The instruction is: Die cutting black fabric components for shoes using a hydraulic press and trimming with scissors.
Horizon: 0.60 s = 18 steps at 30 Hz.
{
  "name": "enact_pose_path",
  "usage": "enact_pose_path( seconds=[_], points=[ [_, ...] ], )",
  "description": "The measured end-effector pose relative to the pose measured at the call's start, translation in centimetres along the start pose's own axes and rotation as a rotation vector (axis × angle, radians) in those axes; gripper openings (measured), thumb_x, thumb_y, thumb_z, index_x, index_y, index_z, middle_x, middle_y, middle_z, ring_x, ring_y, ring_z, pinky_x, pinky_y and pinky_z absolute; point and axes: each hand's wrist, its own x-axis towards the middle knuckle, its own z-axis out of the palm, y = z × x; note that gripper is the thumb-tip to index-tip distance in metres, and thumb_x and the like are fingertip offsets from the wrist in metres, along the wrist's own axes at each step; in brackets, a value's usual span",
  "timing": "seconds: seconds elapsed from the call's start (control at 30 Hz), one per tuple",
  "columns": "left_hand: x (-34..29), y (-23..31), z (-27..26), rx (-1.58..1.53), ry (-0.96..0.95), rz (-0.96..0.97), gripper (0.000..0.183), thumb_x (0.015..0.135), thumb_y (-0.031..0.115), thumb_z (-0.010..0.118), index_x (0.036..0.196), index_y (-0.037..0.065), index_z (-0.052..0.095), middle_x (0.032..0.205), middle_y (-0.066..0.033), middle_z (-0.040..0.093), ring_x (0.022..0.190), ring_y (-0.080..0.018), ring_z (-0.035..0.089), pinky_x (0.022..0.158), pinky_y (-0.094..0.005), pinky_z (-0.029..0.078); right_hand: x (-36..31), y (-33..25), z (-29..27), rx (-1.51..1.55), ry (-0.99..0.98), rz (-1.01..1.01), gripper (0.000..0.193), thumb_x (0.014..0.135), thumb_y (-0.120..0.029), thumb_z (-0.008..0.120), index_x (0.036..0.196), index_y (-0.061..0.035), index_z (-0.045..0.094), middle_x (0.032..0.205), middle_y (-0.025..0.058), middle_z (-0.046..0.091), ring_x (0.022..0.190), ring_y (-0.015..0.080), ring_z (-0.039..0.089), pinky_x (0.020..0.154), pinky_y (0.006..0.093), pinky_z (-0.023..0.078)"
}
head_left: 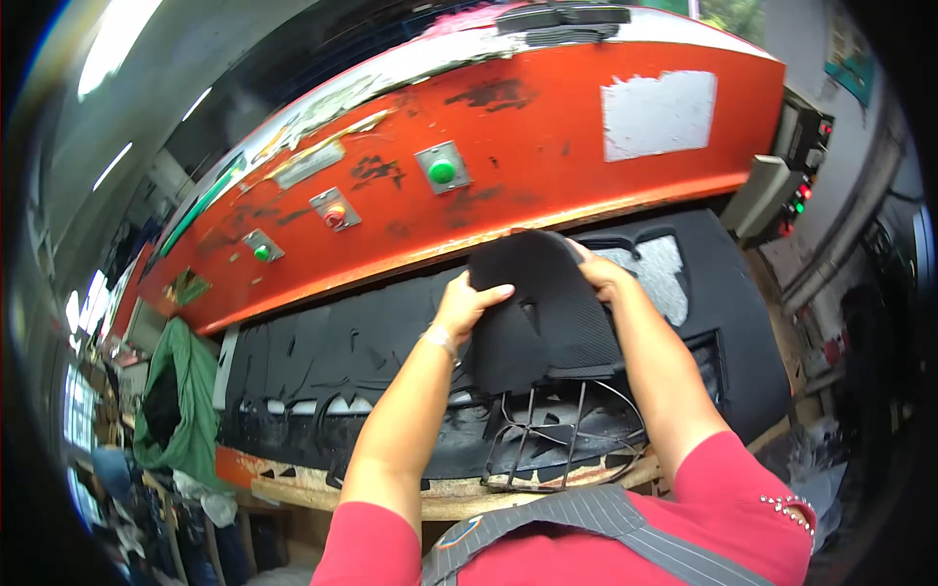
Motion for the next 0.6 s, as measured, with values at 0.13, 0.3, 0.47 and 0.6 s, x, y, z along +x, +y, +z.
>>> enact_pose_path(
  seconds=[0.13, 0.3, 0.47, 0.6],
  points=[
    [2.9, -2.2, 1.6, -0.059, -0.108, 0.006, 0.061, 0.068, 0.008, 0.08, 0.121, 0.0, 0.052, 0.113, -0.0092, 0.061, 0.101, -0.0184, 0.059, 0.091, -0.0331, 0.047, -1.6, 1.3, -5.1, 0.189, -0.134, 0.054, 0.045, 0.075, 0.003, 0.067, 0.118, -0.0009, 0.056, 0.106, 0.0105, 0.066, 0.093, 0.0203, 0.066, 0.081, 0.0334, 0.054],
    [4.5, -4.3, 0.8, -0.034, -0.188, -0.07, 0.066, 0.07, 0.01, 0.079, 0.128, 0.001, 0.049, 0.12, -0.0073, 0.057, 0.109, -0.0183, 0.054, 0.097, -0.0331, 0.042, -4.8, -1.5, -2.2, -0.558, 0.0, 0.053, 0.045, 0.074, -0.002, 0.067, 0.118, 0.0039, 0.058, 0.111, 0.014, 0.064, 0.098, 0.024, 0.064, 0.091, 0.0346, 0.048],
    [2.3, -2.1, 0.6, 0.084, -0.235, 0.014, 0.1, 0.064, 0.014, 0.084, 0.142, 0.002, 0.022, 0.131, -0.0155, 0.046, 0.12, -0.0224, 0.045, 0.099, -0.0353, 0.04, -9.9, -0.8, 3.0, -1.018, 0.213, -0.402, 0.051, 0.071, -0.001, 0.066, 0.121, 0.0037, 0.056, 0.115, 0.0113, 0.062, 0.107, 0.0199, 0.057, 0.097, 0.0316, 0.042],
    [-0.4, -0.2, 0.7, 0.083, -0.39, 0.033, 0.086, 0.062, 0.015, 0.085, 0.133, -0.003, 0.039, 0.119, -0.0128, 0.057, 0.111, -0.0211, 0.053, 0.098, -0.0343, 0.042, -10.6, 2.3, 3.6, -0.499, 0.219, -0.262, 0.041, 0.072, 0.001, 0.063, 0.113, 0.0024, 0.059, 0.109, 0.0086, 0.063, 0.102, 0.0186, 0.058, 0.089, 0.0344, 0.047]
  ],
)
